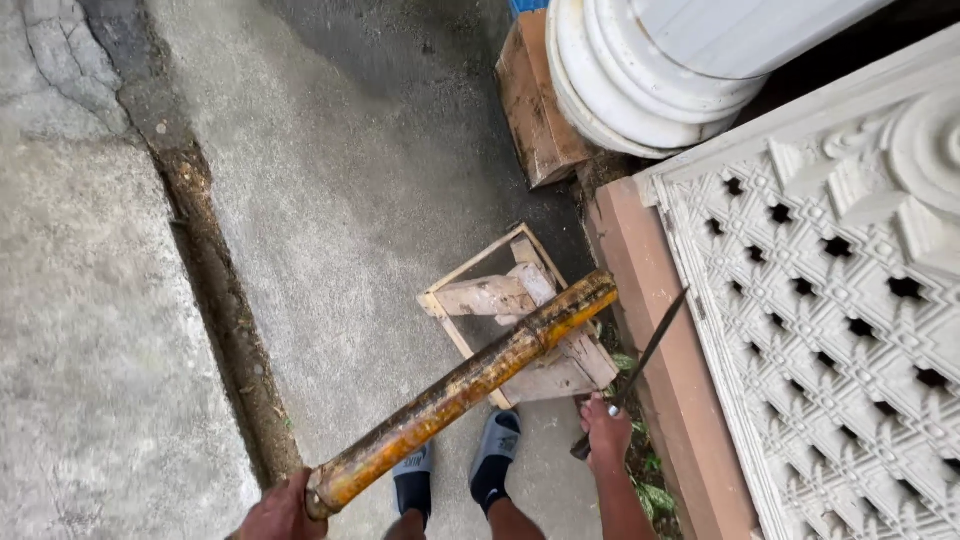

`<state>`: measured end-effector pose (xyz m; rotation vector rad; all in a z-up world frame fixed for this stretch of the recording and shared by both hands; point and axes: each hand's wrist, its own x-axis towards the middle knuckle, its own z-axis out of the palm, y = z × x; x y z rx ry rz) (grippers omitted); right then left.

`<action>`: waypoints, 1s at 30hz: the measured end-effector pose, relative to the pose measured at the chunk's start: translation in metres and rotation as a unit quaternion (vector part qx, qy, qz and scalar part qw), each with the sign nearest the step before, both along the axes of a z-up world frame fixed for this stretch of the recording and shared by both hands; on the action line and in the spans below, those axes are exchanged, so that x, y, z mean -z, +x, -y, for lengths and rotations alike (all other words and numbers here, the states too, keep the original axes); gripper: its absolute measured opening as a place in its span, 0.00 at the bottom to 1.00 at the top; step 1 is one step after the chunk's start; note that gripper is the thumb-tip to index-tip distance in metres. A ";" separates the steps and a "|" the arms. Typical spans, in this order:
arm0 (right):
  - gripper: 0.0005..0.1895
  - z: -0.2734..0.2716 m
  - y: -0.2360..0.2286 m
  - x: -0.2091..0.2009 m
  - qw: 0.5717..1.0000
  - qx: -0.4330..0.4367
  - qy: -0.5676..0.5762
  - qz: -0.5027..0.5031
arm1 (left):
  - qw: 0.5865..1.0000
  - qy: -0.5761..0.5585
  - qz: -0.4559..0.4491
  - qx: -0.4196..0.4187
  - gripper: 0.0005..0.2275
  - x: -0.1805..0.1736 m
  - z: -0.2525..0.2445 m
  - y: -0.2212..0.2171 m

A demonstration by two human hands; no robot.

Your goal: The person uses a machete to scrape and shave the surface of a bamboo pole before placing it on a wooden stand to continue the process. They then wrap a cloth around the pole and use the machete to scrape the bamboo through the fabric.

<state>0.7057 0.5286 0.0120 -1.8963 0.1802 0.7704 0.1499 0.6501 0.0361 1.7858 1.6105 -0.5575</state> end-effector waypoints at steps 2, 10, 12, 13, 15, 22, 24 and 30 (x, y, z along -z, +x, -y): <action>0.15 0.002 -0.003 -0.024 0.992 -0.051 -0.093 0.073 | 0.996 -0.074 0.025 0.048 0.29 0.046 -0.003 -0.024; 0.16 -0.042 -0.037 -0.108 0.956 -0.146 -0.185 0.177 | 0.979 -0.193 0.036 0.060 0.25 -0.001 0.009 -0.004; 0.16 -0.046 -0.040 -0.121 0.922 -0.226 -0.209 0.234 | 0.990 -0.125 0.026 0.060 0.29 -0.003 0.013 0.001; 0.16 -0.050 -0.031 -0.125 0.920 -0.230 -0.211 0.239 | 0.990 -0.126 0.031 0.056 0.29 -0.005 0.010 0.008; 0.12 -0.039 -0.034 -0.133 0.969 -0.183 -0.123 0.112 | 0.984 -0.171 0.018 0.043 0.28 -0.016 0.003 0.000; 0.15 -0.043 0.003 -0.093 0.932 -0.255 -0.176 0.190 | 0.984 -0.171 -0.038 0.035 0.38 -0.056 -0.048 0.017; 0.15 -0.062 -0.007 -0.104 0.856 -0.363 -0.215 0.298 | 0.983 -0.178 -0.038 0.033 0.39 -0.046 -0.040 0.008; 0.13 -0.117 -0.006 -0.070 0.792 -0.476 -0.211 0.319 | 0.987 -0.149 -0.060 0.019 0.42 -0.050 -0.038 0.016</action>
